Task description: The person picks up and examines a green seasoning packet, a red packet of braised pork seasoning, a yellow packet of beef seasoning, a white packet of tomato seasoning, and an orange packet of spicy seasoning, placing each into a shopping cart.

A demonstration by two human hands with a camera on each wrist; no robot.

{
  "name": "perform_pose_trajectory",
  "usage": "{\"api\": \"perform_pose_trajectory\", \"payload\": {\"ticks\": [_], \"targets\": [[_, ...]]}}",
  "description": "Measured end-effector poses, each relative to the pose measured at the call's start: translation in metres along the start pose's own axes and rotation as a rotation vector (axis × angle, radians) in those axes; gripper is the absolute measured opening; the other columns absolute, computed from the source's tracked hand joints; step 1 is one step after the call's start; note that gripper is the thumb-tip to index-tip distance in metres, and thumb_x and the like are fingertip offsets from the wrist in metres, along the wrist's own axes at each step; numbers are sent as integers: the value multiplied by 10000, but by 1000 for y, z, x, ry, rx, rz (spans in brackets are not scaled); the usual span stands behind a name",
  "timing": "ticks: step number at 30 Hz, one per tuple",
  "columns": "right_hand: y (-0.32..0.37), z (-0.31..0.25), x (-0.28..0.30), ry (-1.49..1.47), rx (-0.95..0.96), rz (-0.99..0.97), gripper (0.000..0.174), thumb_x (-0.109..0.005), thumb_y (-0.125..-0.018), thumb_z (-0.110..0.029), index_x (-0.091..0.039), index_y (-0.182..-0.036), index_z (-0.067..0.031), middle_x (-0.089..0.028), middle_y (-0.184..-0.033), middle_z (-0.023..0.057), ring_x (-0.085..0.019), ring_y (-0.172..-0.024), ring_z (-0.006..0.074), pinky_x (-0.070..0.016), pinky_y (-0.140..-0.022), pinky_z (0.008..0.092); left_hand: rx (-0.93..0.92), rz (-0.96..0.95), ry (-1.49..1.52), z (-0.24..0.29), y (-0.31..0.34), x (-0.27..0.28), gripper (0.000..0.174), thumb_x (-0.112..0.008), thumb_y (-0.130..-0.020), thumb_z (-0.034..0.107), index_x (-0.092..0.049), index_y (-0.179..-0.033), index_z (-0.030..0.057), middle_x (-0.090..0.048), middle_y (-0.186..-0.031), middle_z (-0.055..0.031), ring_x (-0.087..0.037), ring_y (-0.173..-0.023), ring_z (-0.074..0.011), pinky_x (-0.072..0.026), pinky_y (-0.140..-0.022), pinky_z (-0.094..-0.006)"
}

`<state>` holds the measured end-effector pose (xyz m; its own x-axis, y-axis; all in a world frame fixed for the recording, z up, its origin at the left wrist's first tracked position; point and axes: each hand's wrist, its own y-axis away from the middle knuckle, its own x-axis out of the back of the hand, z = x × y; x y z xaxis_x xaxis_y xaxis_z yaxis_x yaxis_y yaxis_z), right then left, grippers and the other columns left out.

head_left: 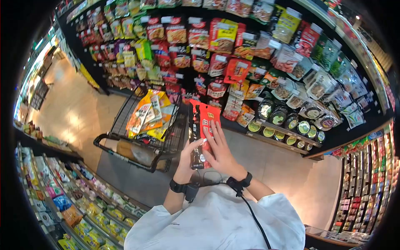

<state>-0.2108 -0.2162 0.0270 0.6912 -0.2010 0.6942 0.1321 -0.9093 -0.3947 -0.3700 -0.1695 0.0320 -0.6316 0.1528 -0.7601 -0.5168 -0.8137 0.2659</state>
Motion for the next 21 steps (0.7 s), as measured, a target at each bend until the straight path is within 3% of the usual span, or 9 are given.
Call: {"api": "perform_pose_trajectory", "payload": {"ticks": [5, 7, 9, 10, 13, 14, 18, 21], "targets": [[45, 45, 80, 24, -44, 98, 736, -617, -917, -251, -326, -1564, -57, -130, -1652, 258, -98, -1522, 473, -147, -1220, 555, 77, -49, -139, -64, -25, -84, 489, -650, -914, 154, -502, -1367, 47, -620, -1262, -105, -637, -1097, -192, -537, -894, -334], [68, 70, 117, 23, -47, 157, 820, -678, -879, -226, -284, -1569, -23, -137, -1651, 256, -127, -1525, 451, -155, -1225, 528, 89, -65, -268, -83, -25, -125, 556, -650, -843, 32, -497, -1377, 30, -642, -1218, -106, -649, -1062, -183, -534, -888, -314], [92, 89, 150, -14, -59, 252, 880, -716, -853, -201, -251, -1573, -5, -141, -1651, 253, -144, -1528, 432, -157, -1230, 505, 78, -222, -312, -105, -41, -150, 586, -637, -814, -31, -493, -1380, 14, -651, -1214, -110, -659, -1050, -185, -533, -903, -307], [106, 100, 158, -82, -105, 364, 990, -751, -826, -142, -143, -1594, 1, -133, -1663, 230, -172, -1537, 363, -192, -1227, 470, 98, -235, -310, -113, -43, -162, 593, -631, -809, -47, -491, -1382, 6, -656, -1211, -112, -661, -1051, -184, -532, -910, -306], [124, 118, 187, -481, -188, 468, 1068, -757, -827, -87, -29, -1607, -25, -104, -1674, 211, -161, -1539, 298, -218, -1221, 452, 55, -238, -349, -137, -51, -195, 496, -641, -782, -40, -562, -1270, -1, -687, -1144, -91, -673, -1002, -166, -539, -886, -296], [128, 132, 191, -482, -171, 496, 1082, -742, -855, -51, 37, -1606, -42, -143, -1662, 192, -275, -1490, 267, -291, -1191, 428, 49, -217, -342, -143, -52, -206, 498, -641, -780, -41, -561, -1270, -2, -690, -1135, -91, -674, -998, -166, -540, -885, -297], [127, 158, 217, -815, -259, 578, 914, -706, -918, -53, -95, -1597, -23, -402, -1515, 132, -542, -1236, 197, -423, -1080, 342, 40, -192, -314, -156, -80, -224, 523, -665, -790, -40, -541, -1295, 15, -681, -1145, -93, -673, -1011, -176, -543, -878, -317], [122, 187, 239, -1075, -385, 387, 718, -710, -926, -72, -313, -1520, -2, -524, -1394, 89, -553, -1197, 156, -441, -1045, 324, -43, -196, -345, -158, -107, -244, 499, -694, -814, -44, -547, -1286, 27, -685, -1150, -80, -668, -1025, -160, -539, -888, -316]]}}
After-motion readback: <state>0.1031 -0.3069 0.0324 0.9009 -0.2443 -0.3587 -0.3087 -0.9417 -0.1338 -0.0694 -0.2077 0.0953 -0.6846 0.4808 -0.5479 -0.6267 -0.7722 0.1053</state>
